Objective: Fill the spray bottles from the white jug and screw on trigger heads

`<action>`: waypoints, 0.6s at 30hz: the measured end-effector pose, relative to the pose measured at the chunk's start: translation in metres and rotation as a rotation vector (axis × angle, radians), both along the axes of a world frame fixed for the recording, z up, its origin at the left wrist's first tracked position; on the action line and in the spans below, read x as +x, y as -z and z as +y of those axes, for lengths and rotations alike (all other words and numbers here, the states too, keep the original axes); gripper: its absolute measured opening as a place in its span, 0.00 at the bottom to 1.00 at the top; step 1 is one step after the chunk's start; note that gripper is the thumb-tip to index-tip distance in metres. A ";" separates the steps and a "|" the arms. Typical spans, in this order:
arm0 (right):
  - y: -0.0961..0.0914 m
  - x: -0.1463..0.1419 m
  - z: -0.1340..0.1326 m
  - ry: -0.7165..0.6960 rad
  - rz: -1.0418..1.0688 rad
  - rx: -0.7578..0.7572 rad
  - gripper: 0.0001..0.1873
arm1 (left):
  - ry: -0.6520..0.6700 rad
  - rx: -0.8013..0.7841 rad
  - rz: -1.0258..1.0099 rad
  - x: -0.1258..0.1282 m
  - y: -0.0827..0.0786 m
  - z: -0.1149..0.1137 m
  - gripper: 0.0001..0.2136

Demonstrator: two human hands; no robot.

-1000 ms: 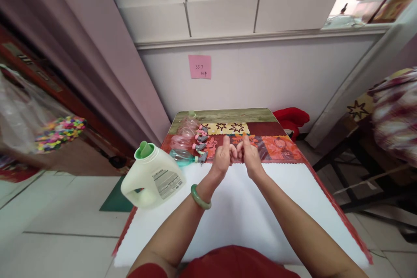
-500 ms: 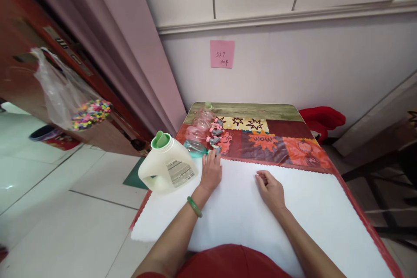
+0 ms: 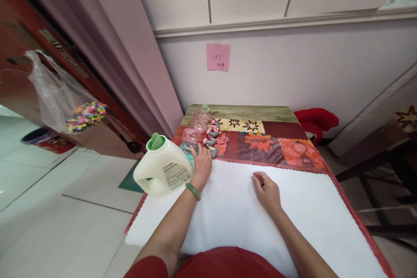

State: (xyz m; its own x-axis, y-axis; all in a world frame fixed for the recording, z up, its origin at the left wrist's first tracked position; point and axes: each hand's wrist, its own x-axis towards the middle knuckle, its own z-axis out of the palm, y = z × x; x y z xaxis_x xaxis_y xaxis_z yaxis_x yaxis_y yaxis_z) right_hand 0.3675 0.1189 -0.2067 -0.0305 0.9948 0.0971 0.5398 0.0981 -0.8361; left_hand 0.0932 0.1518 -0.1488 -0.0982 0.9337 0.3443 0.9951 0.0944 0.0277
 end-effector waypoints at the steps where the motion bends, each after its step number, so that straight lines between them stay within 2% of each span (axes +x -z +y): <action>1: 0.000 0.000 0.000 -0.001 0.006 -0.001 0.18 | 0.008 0.004 0.002 0.002 -0.003 -0.001 0.19; 6: -0.001 -0.001 0.001 0.001 0.016 0.009 0.18 | 0.076 0.045 -0.006 0.026 -0.022 -0.020 0.21; 10: -0.002 -0.002 0.003 0.008 0.021 0.022 0.17 | 0.155 0.109 -0.063 0.054 -0.051 -0.040 0.22; 12: -0.002 -0.002 0.003 0.012 0.029 0.024 0.18 | 0.212 0.161 -0.227 0.062 -0.067 -0.046 0.21; 14: -0.002 -0.002 0.003 0.018 0.041 0.026 0.19 | 0.268 0.184 -0.483 0.065 -0.077 -0.048 0.17; 16: -0.003 -0.001 0.003 0.028 0.060 0.030 0.20 | 0.305 0.169 -0.684 0.065 -0.080 -0.047 0.12; 18: -0.003 -0.001 0.002 0.039 0.084 0.038 0.22 | 0.334 0.153 -0.785 0.063 -0.075 -0.045 0.09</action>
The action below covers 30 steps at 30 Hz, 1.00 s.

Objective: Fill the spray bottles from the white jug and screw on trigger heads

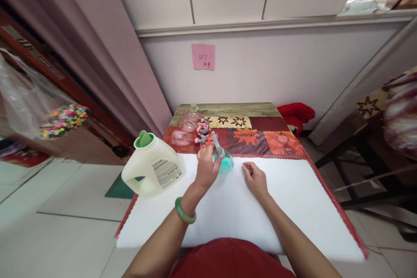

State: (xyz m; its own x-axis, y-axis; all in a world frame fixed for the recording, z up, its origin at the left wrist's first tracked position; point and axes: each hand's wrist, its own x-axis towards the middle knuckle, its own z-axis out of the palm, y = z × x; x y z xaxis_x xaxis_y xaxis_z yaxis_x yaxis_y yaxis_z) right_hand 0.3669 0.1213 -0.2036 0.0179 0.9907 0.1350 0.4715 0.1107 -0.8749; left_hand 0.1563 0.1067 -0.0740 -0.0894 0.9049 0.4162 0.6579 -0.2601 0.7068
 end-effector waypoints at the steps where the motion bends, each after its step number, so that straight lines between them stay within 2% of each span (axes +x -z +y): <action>1: 0.000 0.000 0.000 0.004 0.013 0.004 0.23 | 0.016 -0.003 -0.026 0.000 0.004 0.001 0.09; 7: -0.002 0.002 -0.001 0.000 0.065 0.010 0.23 | 0.071 -0.006 -0.179 0.005 0.039 0.005 0.11; 11: -0.002 0.002 -0.002 -0.002 0.079 0.015 0.23 | 0.060 -0.005 -0.239 0.013 0.066 0.004 0.28; 15: -0.003 0.002 -0.002 0.003 0.091 0.028 0.22 | -0.014 -0.015 -0.273 0.025 0.099 0.002 0.46; 19: -0.005 0.000 -0.003 0.000 0.097 0.042 0.23 | -0.133 -0.006 -0.297 0.034 0.125 0.002 0.49; 22: -0.006 -0.001 -0.005 -0.004 0.104 0.046 0.23 | -0.178 0.009 -0.299 0.036 0.132 0.001 0.44; 26: -0.008 -0.002 -0.004 0.008 0.143 0.045 0.25 | -0.178 0.028 -0.292 0.036 0.133 -0.001 0.41; 30: -0.021 -0.013 0.001 0.009 0.201 0.061 0.28 | -0.150 0.044 -0.300 0.034 0.132 -0.001 0.40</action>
State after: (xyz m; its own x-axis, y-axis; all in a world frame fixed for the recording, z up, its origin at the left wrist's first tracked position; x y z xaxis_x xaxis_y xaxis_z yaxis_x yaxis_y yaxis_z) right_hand 0.3539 0.1218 -0.1824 0.0598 0.9804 0.1880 0.2891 0.1632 -0.9433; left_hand 0.1903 0.1054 -0.2060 -0.3446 0.8541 0.3895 0.4558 -0.2106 0.8648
